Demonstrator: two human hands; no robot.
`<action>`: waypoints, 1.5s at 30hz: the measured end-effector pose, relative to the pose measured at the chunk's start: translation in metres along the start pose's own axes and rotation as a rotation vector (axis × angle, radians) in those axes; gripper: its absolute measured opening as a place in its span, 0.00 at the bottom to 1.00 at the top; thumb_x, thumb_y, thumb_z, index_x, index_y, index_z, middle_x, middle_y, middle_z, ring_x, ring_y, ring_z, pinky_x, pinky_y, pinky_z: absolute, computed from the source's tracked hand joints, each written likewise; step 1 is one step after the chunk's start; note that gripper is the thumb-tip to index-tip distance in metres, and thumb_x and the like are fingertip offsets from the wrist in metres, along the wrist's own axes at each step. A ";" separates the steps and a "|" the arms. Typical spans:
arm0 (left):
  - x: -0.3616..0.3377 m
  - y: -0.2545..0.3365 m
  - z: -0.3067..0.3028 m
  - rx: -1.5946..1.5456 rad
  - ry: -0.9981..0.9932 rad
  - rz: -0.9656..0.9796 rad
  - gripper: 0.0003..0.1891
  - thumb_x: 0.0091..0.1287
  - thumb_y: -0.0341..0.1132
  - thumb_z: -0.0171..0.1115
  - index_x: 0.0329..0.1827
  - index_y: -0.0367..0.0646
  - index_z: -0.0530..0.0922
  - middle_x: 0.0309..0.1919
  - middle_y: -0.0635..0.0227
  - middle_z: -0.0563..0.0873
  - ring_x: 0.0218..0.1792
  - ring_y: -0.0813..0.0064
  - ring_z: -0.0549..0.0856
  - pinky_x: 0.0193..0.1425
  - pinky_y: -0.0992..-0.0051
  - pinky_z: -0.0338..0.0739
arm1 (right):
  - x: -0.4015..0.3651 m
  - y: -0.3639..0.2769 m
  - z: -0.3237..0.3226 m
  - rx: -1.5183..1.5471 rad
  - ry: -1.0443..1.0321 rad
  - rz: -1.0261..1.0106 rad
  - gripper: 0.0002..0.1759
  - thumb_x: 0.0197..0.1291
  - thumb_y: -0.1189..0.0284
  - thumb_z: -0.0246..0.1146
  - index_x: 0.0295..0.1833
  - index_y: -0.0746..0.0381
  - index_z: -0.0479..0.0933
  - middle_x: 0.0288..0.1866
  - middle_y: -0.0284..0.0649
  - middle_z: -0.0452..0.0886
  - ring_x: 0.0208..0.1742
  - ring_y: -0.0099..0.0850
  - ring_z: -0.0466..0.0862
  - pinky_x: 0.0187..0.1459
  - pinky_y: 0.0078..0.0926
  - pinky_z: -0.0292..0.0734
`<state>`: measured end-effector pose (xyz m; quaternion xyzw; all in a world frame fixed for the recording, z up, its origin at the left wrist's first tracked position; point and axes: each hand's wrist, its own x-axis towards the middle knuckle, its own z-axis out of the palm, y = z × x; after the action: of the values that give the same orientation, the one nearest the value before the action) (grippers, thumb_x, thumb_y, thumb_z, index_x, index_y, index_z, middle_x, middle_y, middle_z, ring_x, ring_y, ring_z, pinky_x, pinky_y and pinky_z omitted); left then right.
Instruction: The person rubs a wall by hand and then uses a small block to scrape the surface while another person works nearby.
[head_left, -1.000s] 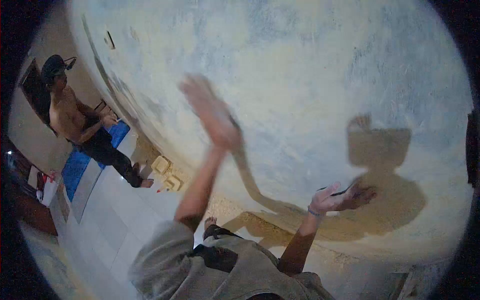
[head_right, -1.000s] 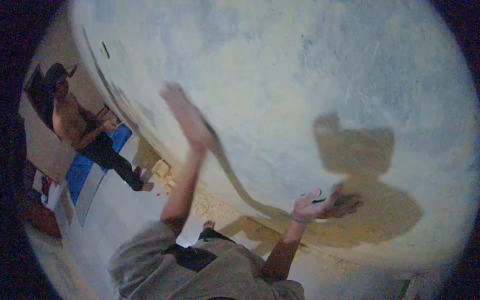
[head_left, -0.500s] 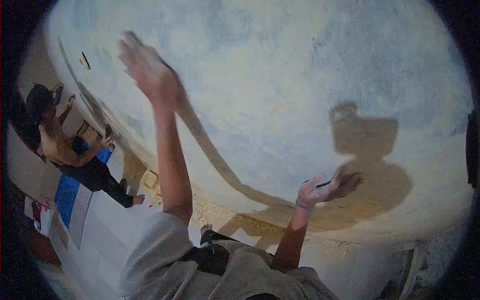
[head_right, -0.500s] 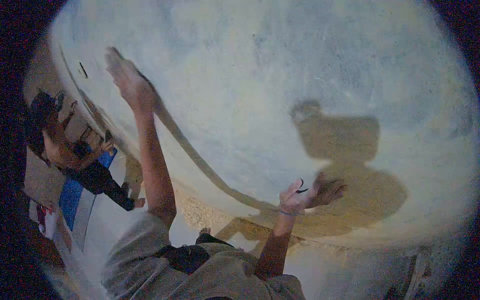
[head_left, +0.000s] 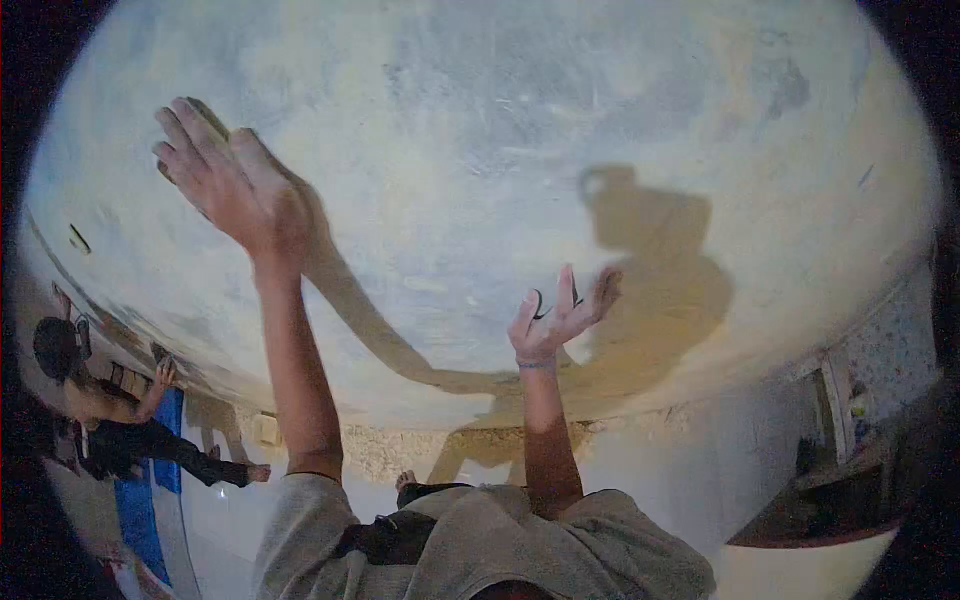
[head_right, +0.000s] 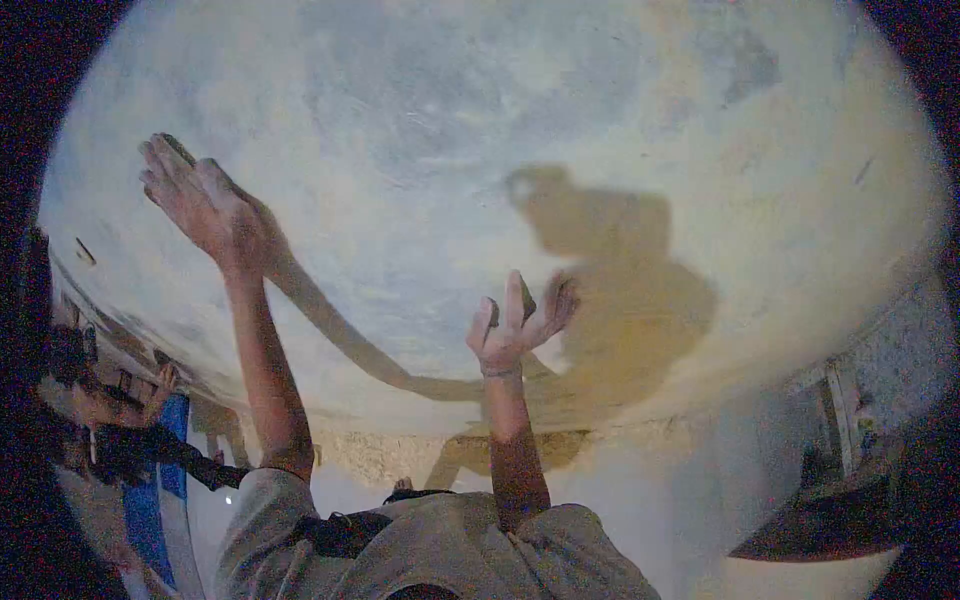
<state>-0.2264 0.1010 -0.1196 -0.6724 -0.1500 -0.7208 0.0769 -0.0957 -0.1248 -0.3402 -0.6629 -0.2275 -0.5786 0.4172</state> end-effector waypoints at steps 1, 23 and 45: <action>-0.008 0.019 0.003 0.024 -0.022 0.046 0.34 0.70 0.38 0.46 0.80 0.36 0.58 0.82 0.55 0.53 0.82 0.46 0.44 0.83 0.50 0.33 | 0.003 -0.002 -0.003 -0.001 0.006 -0.001 0.25 0.70 0.56 0.54 0.66 0.57 0.75 0.76 0.62 0.61 0.78 0.63 0.56 0.73 0.70 0.46; -0.084 0.152 0.030 -0.243 -0.542 0.619 0.33 0.66 0.43 0.53 0.78 0.56 0.67 0.79 0.73 0.66 0.78 0.63 0.63 0.82 0.57 0.47 | -0.001 0.000 0.011 -0.007 -0.012 0.010 0.29 0.68 0.56 0.55 0.73 0.53 0.69 0.77 0.56 0.62 0.78 0.61 0.58 0.74 0.67 0.46; -0.055 0.078 0.041 -0.053 -0.301 0.223 0.31 0.70 0.43 0.53 0.78 0.55 0.67 0.79 0.68 0.65 0.80 0.51 0.56 0.83 0.50 0.39 | -0.004 -0.002 0.035 -0.043 0.004 0.063 0.32 0.72 0.55 0.52 0.74 0.62 0.66 0.78 0.59 0.59 0.80 0.62 0.54 0.75 0.68 0.43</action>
<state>-0.1585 0.0351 -0.1629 -0.7868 -0.0654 -0.6028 0.1152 -0.0777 -0.0946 -0.3428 -0.6774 -0.1929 -0.5714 0.4212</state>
